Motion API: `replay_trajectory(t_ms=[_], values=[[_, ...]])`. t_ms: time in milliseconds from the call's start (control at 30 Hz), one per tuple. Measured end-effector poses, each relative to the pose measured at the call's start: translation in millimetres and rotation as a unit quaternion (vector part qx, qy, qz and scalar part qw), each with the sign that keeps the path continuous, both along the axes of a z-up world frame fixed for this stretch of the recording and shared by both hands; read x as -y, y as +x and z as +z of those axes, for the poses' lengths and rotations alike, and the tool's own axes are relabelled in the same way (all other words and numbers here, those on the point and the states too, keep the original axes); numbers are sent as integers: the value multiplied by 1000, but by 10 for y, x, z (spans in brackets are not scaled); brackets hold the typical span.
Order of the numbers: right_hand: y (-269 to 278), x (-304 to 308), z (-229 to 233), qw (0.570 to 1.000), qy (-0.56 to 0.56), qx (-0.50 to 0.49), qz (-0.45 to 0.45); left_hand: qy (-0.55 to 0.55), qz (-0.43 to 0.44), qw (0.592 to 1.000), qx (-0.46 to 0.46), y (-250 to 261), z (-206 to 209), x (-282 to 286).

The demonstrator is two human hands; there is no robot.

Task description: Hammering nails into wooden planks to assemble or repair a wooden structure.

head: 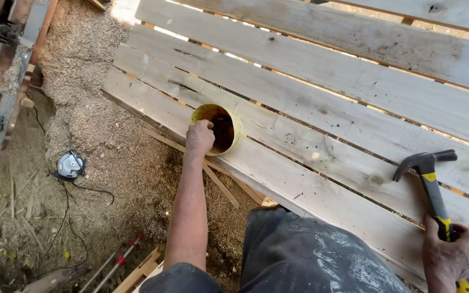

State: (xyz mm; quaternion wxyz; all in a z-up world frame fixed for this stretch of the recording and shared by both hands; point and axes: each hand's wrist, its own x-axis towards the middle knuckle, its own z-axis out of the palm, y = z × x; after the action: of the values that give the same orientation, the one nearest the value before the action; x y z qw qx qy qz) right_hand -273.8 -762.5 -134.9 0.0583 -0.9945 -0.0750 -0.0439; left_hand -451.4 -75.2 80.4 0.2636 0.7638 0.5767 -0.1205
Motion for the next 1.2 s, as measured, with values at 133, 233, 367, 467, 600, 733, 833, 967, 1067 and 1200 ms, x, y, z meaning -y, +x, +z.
replay_trajectory(t_ms=[133, 233, 367, 467, 600, 733, 833, 967, 1067, 1200], values=[[43, 13, -13, 1000, -12, 5, -14, 24, -115, 984, -134, 124, -326, -301], [-19, 28, 2, 999, 21, -40, -14, 10, -74, 985, -152, 22, -436, -326], [47, 24, 58, 999, -2, -23, -23, -35, -167, 964, -205, 84, -670, -212], [59, -37, 174, 999, 11, -42, -20, 16, -290, 919, -267, 60, -697, -141], [34, -53, 360, 997, 51, -47, -29, 60, -437, 839, -319, 100, -875, -139], [16, -187, 476, 997, 51, -58, -30, 86, -511, 790, -327, -35, -939, -165], [8, -244, 551, 996, 69, -53, -34, 130, -531, 783, -297, -152, -1078, -257], [21, -174, 443, 997, 61, -46, -19, 157, -454, 853, -206, -141, -883, -388], [-34, -95, 317, 999, 34, -33, -9, 138, -329, 931, -75, -109, -586, -506], [0, -36, 259, 1000, 11, -15, -4, -4, -105, 987, 119, -165, -286, -598]])
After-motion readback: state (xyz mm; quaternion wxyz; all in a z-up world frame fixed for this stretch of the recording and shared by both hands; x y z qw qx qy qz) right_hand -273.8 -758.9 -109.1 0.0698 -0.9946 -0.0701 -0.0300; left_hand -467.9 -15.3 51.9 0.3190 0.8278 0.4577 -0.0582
